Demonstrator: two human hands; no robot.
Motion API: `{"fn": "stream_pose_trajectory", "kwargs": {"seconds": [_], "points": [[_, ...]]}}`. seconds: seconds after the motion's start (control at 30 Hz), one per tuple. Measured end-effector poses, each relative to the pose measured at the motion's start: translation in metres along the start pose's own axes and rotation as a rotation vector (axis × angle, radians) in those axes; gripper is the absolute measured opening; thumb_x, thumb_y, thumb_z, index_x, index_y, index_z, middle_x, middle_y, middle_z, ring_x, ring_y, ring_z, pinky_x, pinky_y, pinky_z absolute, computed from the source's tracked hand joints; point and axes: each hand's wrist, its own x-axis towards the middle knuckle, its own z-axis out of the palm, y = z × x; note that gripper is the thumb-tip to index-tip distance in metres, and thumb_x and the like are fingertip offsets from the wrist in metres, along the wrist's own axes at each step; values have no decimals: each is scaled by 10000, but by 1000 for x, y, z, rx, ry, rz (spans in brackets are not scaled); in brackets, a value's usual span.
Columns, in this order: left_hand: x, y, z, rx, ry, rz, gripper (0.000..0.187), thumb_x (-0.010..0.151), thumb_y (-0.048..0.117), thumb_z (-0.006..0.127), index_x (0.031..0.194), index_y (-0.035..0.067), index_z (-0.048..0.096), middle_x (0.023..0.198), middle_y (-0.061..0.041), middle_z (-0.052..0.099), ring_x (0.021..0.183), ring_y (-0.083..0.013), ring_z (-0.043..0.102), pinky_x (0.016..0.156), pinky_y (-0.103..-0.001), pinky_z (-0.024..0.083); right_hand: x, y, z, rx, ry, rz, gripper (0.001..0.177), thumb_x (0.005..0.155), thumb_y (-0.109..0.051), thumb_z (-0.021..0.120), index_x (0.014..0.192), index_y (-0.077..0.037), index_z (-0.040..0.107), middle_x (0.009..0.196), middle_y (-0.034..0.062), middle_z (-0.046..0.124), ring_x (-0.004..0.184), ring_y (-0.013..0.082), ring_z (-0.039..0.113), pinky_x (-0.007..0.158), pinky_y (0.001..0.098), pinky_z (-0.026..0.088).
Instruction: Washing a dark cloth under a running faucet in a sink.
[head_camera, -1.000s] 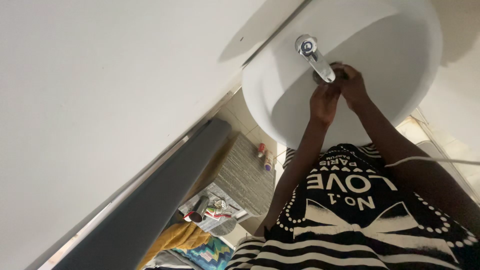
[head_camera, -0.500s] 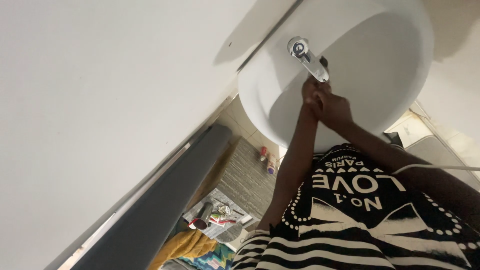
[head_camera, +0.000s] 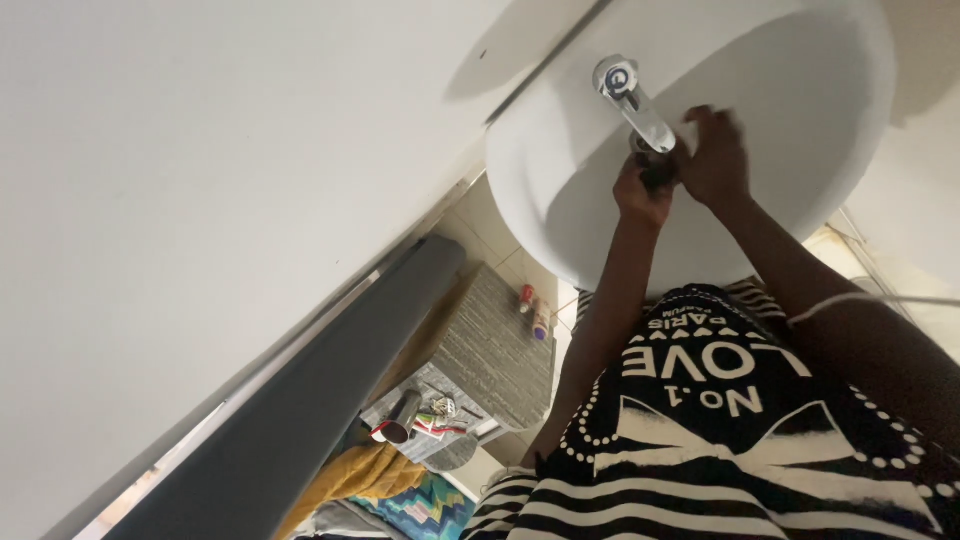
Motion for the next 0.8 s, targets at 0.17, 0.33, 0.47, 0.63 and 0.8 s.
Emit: {"fn": "stream_pose_trajectory", "kwargs": {"seconds": [0.17, 0.33, 0.47, 0.63, 0.8], "points": [[-52, 15, 47, 2, -124, -79, 374, 1138, 264, 410, 1437, 97, 558, 1331, -72, 611, 1146, -221, 601, 948, -357, 524, -6, 9, 23, 353, -293, -92, 573, 952, -320, 735, 1382, 4, 539, 1141, 244, 634, 1028, 426, 631, 863, 571, 525], [-72, 41, 77, 125, -134, -154, 438, 1127, 468, 511, 1403, 129, 540, 1259, -52, 606, 1081, -218, 574, 905, -389, 484, -22, -11, 18, 364, -251, 43, 272, 1040, -245, 673, 1258, -83, 668, 1166, 199, 681, 1023, 347, 703, 870, 481, 579], [-39, 45, 66, 89, -314, -136, 362, 1080, 369, 518, 1292, 84, 592, 1143, -88, 672, 991, -218, 639, 829, -348, 559, -46, -50, -14, 442, -190, -96, 260, 916, -168, 707, 1161, -83, 679, 1061, 159, 726, 889, 319, 717, 785, 438, 580], [51, 19, -14, -56, -644, -285, 160, 1162, 123, 478, 1226, 37, 598, 988, -79, 656, 796, -187, 605, 646, -320, 522, -51, -64, -26, 429, -248, -97, 328, 898, -340, 783, 1031, -72, 648, 897, 111, 727, 752, 284, 727, 650, 433, 588], [7, 18, 29, 852, -414, 271, 176, 1069, 139, 417, 1121, 104, 581, 975, -8, 648, 843, -168, 624, 733, -328, 540, -21, -29, 15, -12, -137, -229, 219, 994, -339, 696, 1026, -122, 706, 838, 131, 722, 652, 292, 713, 512, 449, 563]]}}
